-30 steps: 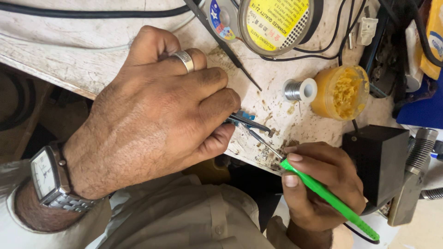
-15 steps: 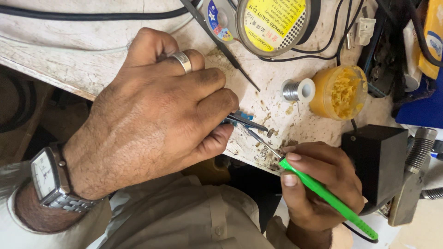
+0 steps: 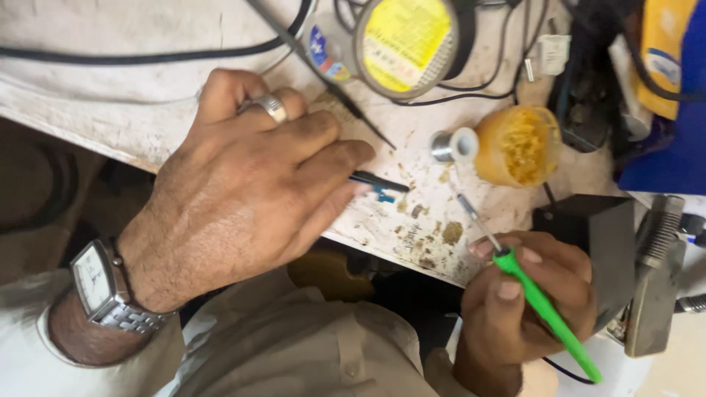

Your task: The person uses a soldering iron and tweezers to apply solder to a small blue electronic component on a workbench. They repeatedly heat and adjust the component, occasionally using tweezers to position it, then set the soldering iron down.

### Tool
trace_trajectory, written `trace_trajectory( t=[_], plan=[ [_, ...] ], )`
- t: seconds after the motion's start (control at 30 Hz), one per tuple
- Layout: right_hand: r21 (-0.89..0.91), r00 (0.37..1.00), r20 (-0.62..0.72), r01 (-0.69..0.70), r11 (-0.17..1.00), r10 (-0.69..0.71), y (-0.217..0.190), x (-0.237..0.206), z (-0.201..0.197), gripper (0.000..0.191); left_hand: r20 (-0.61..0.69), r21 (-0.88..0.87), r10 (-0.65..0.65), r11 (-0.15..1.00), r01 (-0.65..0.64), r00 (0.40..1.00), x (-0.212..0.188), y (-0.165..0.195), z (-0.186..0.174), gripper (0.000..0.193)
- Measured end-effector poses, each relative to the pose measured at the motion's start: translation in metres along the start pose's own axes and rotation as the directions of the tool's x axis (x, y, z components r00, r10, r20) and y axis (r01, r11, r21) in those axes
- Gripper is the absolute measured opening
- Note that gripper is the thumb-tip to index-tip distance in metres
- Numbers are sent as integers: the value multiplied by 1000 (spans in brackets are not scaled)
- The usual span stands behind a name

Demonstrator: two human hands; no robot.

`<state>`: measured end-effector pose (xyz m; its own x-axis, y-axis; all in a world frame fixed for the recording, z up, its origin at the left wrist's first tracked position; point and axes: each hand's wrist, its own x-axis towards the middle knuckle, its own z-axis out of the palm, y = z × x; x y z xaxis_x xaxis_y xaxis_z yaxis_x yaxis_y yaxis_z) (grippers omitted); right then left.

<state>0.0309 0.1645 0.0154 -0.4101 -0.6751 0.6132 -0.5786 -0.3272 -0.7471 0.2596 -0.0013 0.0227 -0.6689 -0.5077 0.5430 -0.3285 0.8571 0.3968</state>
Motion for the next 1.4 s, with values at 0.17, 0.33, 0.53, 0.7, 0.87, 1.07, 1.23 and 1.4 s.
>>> trace_trajectory(
  t=[0.17, 0.33, 0.53, 0.7, 0.87, 1.07, 1.23, 1.4],
  plan=[
    [187, 985, -157, -46, 981, 76, 3, -3, -3, 26, 17, 125, -41, 991, 39, 999, 7, 4, 5, 34],
    [496, 939, -122, -224, 839, 322, -11, -12, -31, 39, 178, 252, -155, 962, 108, 972, 10, 10, 0, 43],
    [758, 901, -147, -162, 632, 407, -30, -31, -88, 30, 104, 69, -127, 990, 121, 986, 13, 9, 9, 19],
    [940, 812, -143, -68, 336, 566, -32, -30, -116, 26, 110, 154, -126, 982, 108, 986, 24, 12, 12, 25],
    [925, 685, -203, -100, 367, 699, -37, -25, -120, 43, 176, 309, -144, 947, 85, 974, 31, 20, 8, 29],
    [940, 684, -155, -121, 320, 713, -31, -24, -112, 35, 174, 234, -217, 956, 174, 960, 29, 16, 4, 29],
    [929, 608, -147, -186, 319, 781, -21, -22, -112, 28, 96, 231, -93, 971, 69, 991, 14, 10, 2, 36],
    [909, 617, -152, -219, 354, 772, -18, -18, -109, 24, 66, -100, -181, 977, 187, 981, -13, 1, 2, 39]
  ],
)
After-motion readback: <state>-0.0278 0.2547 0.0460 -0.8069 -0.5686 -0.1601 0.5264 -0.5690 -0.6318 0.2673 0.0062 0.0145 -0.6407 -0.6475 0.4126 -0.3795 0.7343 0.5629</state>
